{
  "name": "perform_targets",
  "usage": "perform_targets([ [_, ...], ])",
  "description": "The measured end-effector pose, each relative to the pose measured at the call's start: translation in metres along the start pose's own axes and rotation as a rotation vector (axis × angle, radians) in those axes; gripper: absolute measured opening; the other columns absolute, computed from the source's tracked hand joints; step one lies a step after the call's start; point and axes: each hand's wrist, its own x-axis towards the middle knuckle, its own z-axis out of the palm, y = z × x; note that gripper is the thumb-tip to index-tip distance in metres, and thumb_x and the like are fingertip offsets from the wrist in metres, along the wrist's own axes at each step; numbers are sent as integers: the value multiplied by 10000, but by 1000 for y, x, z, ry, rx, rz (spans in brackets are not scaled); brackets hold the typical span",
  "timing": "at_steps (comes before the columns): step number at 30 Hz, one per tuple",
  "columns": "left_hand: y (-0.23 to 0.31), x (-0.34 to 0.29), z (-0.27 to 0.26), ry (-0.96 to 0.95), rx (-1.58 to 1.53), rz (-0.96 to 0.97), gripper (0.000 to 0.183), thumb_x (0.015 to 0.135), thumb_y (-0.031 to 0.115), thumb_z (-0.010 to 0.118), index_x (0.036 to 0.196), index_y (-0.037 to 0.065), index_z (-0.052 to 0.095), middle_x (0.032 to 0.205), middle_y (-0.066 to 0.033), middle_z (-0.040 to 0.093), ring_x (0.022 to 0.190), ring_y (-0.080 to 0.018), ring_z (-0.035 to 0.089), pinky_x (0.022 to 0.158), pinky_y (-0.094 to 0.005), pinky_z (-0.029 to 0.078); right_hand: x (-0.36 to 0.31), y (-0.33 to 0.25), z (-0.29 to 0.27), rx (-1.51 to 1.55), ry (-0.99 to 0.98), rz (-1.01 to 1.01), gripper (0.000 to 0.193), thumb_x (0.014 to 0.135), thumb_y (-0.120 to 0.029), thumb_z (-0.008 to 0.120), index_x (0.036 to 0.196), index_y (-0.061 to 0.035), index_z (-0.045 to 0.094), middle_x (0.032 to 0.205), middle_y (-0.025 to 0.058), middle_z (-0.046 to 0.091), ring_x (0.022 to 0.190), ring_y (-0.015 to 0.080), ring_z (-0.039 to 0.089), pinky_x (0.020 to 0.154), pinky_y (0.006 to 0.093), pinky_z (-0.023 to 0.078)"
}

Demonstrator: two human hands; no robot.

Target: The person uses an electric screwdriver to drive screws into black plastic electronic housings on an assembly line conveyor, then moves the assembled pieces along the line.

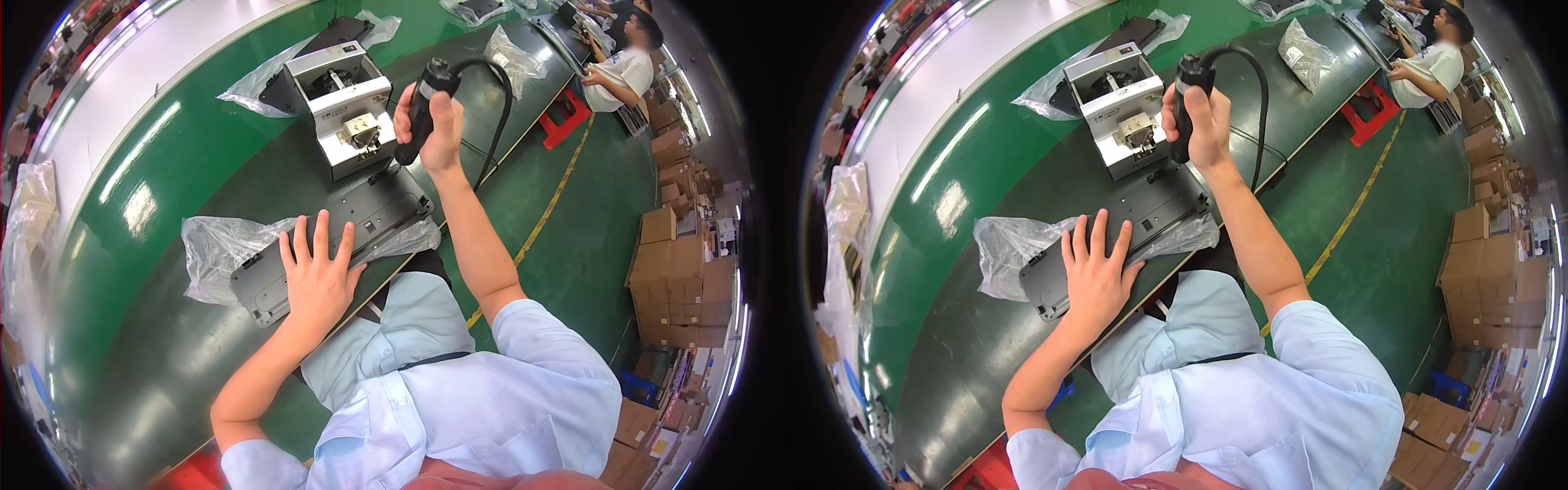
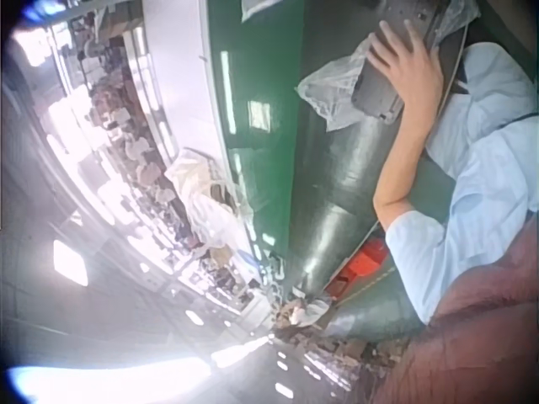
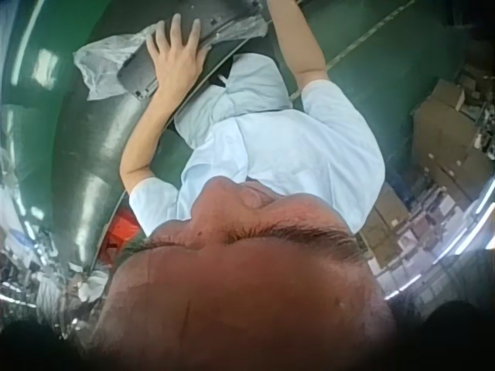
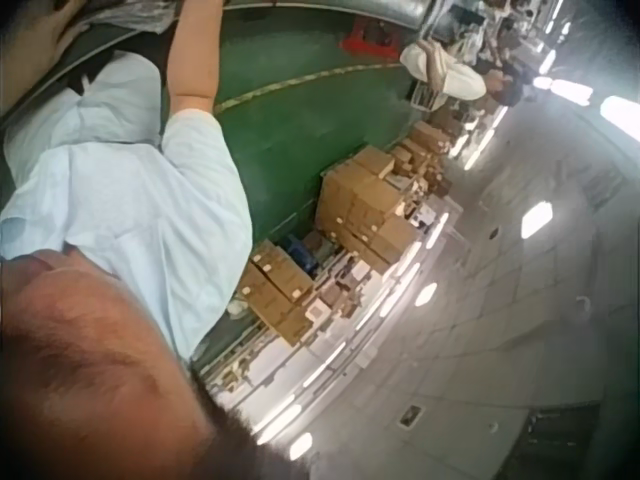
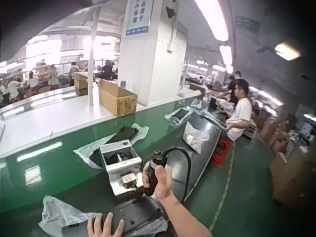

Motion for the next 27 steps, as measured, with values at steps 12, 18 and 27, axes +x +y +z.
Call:
perform_targets([
  [12, -3, -3, 1, 30, -8, 16, 658, 836, 360, 803, 1429, 156, 601, 1546, -199, 434, 1408, -466, 383, 1164, -651, 269, 5, -26, 26, 133, -130, -155, 711, 960, -656, 612, 1008, 53, 603, 680, 93, 593, 561, 135, 549, 500, 265, 437],
  [18, -2, -4, 3, 56, -6, 16, 652, 837, 358, 802, 1424, 157, 603, 1543, -201, 436, 1408, -468, 381, 1160, -648, 276, 25, -15, 62, -106, -37, -147, 712, 961, -682, 576, 1039, 26, 577, 699, 100, 585, 564, 163, 540, 533, 311, 453],
  [27, -3, -3, 0, 52, -15, 23, 654, 836, 357, 799, 1425, 151, 604, 1543, -204, 442, 1408, -464, 386, 1158, -644, 278, -36, -52, 18, 13, -98, -22, 804, 917, -760, 547, 1103, 22, 536, 698, 83, 545, 563, 157, 514, 543, 311, 443],
])
